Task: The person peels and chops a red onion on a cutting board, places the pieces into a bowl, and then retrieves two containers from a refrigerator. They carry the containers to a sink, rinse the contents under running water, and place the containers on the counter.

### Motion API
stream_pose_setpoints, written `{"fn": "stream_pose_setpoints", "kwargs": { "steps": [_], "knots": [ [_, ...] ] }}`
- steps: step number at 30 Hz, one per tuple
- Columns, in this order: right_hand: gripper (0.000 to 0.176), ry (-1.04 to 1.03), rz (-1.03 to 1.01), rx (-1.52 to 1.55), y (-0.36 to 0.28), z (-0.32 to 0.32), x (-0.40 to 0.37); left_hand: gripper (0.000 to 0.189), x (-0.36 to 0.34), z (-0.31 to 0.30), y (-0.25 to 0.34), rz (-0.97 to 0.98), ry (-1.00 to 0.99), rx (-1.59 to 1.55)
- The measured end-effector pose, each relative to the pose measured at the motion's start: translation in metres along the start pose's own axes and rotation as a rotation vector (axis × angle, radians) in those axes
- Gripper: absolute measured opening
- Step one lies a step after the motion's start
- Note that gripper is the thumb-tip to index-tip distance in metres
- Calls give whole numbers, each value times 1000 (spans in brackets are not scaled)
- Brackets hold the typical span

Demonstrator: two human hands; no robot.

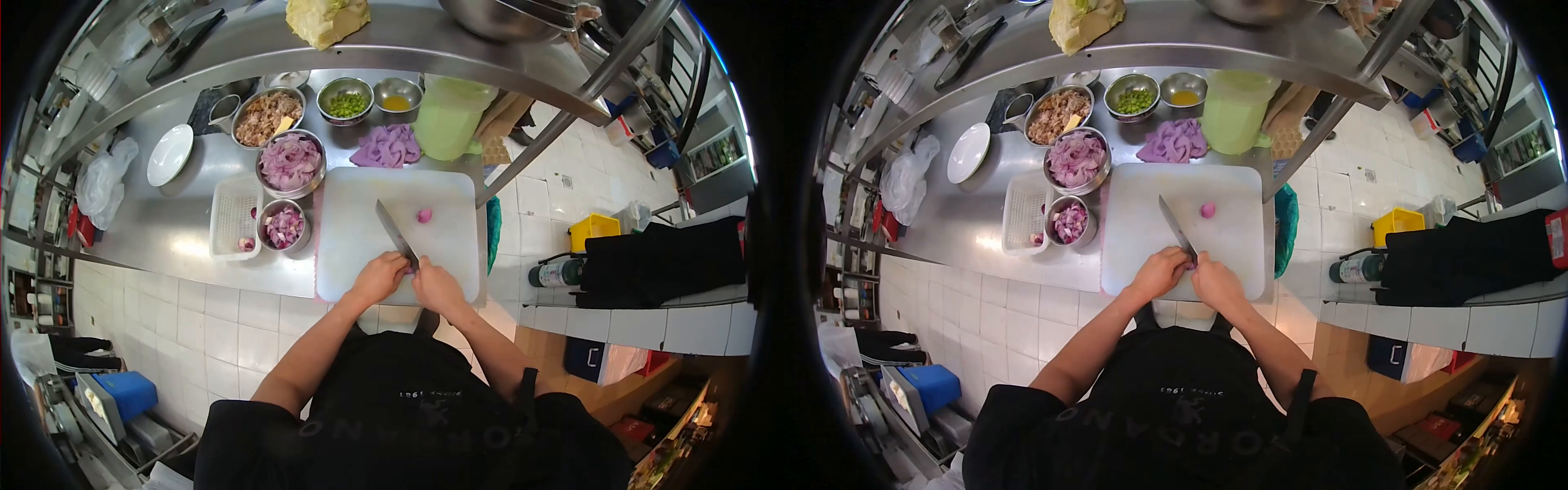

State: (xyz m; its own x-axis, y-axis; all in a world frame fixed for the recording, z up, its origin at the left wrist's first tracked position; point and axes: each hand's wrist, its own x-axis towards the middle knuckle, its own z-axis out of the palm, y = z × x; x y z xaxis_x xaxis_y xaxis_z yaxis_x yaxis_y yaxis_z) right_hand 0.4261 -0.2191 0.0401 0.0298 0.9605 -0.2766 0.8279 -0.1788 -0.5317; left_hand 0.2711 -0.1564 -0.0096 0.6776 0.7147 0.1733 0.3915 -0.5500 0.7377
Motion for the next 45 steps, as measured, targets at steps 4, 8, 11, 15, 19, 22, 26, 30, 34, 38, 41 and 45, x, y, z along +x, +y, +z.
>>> {"fn": "stream_pose_setpoints", "kwargs": {
  "steps": [4, 8, 11, 15, 19, 22, 26, 30, 34, 38, 41, 45],
  "knots": [
    [23, 33, -64, 21, 11, 14, -1, 7, -2, 0, 0, 35, 33, 28],
    [24, -6, -72, 109, 35, 3, 10, 6, 4, -6, 4, 164, 80, 74],
    [25, 6, -33, 13, 40, -1, 2, 8, 6, -1, -1, 222, -31, 55],
    [24, -33, 8, 0, 27, -1, -6, 7, 1, 16, 10, -126, 170, 25],
    [24, 10, -49, -28, 18, 12, -9, 6, -4, 24, 15, -274, 280, -166],
    [23, -5, -53, -46, 13, 7, -8, 9, -5, 24, 5, -136, 213, -108],
    [23, -5, -27, -39, 6, 1, -7, 11, -2, 16, 0, -55, 135, 87],
    [22, 27, -56, -37, 11, 4, -1, 13, -5, 15, 0, 1, 142, 151],
    [21, 33, -76, -27, 13, 9, -1, 14, -9, 15, -3, 57, 169, 149],
    [23, 3, -41, -31, 9, 1, 2, 16, -9, 15, -5, 94, 192, 131],
    [23, 9, -82, -28, 14, 10, -1, 17, -12, 18, -5, 74, 164, 139],
    [23, -10, -61, -9, 13, 7, 0, 15, -11, 17, -6, 89, 201, 130]
  ]
}}
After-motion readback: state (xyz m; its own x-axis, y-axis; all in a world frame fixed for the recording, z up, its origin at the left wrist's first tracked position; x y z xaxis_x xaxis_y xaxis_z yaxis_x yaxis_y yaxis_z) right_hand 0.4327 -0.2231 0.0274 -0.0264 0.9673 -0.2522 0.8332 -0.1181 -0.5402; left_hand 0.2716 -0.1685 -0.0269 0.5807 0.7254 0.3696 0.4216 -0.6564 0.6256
